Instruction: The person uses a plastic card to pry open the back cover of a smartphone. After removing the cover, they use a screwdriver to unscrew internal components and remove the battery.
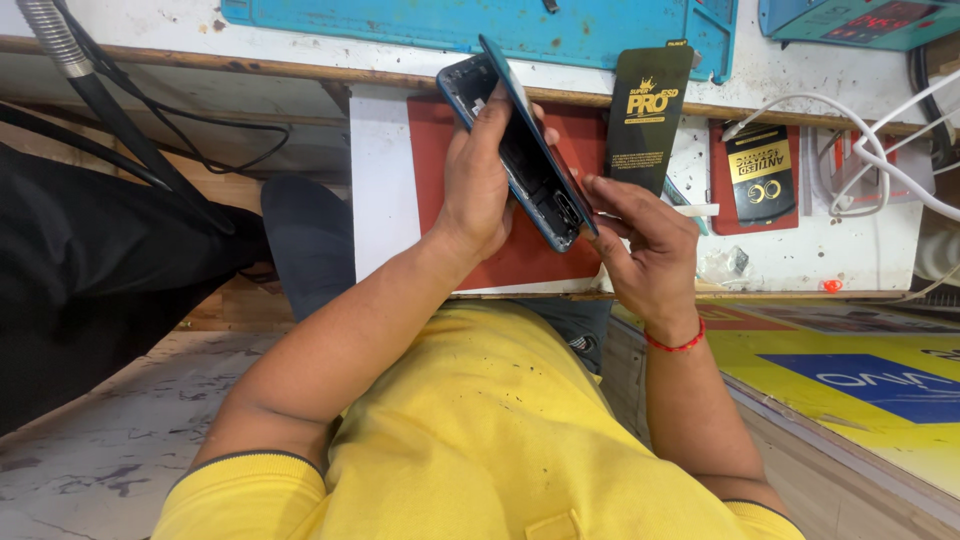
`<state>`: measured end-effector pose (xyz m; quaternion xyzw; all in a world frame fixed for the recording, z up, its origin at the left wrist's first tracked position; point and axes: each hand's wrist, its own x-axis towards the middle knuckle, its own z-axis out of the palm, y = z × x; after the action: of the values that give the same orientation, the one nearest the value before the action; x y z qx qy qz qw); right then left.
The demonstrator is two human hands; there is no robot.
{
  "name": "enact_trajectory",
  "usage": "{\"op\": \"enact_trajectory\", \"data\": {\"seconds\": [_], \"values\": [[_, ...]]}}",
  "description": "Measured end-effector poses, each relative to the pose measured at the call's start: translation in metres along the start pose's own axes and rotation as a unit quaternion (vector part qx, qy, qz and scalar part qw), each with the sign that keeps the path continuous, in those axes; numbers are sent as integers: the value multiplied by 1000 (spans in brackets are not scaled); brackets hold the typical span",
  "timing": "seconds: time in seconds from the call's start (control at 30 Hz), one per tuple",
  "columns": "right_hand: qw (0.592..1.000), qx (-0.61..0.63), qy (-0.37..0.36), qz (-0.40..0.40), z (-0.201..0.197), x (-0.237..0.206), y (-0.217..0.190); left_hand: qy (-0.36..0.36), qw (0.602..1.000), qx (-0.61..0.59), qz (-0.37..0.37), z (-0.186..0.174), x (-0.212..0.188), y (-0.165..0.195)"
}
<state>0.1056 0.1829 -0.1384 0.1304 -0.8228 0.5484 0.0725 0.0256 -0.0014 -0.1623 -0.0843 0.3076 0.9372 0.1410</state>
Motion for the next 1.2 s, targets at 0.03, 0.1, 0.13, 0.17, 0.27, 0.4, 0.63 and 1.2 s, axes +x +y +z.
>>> {"op": "enact_trajectory", "data": {"seconds": [0.03, 0.1, 0.13, 0.17, 0.27, 0.4, 0.63, 1.2], "values": [[1000, -9, -16, -6, -2, 0, 2, -10, 1000, -11, 5, 0, 0, 1], [996, -71, -40, -36, -4, 0, 8, -8, 1000, -14, -18, -2, 0, 1], [989, -123, -47, -60, -5, -1, 11, -8, 999, -14, -30, -3, 1, 1], [980, -175, -54, -82, -5, -3, 14, -8, 999, -10, -35, -4, 1, 1], [973, -193, -57, -112, -5, -6, 18, -8, 999, 6, -45, -7, 2, 1], [965, -217, -83, -121, -10, -3, 14, 3, 998, 10, -58, -5, 4, 2], [929, -289, -140, -182, -20, 8, -7, 16, 997, 4, -79, -2, 3, 6], [905, -328, -163, -215, -35, 16, -47, -48, 989, -54, -126, 3, -3, 8]]}}
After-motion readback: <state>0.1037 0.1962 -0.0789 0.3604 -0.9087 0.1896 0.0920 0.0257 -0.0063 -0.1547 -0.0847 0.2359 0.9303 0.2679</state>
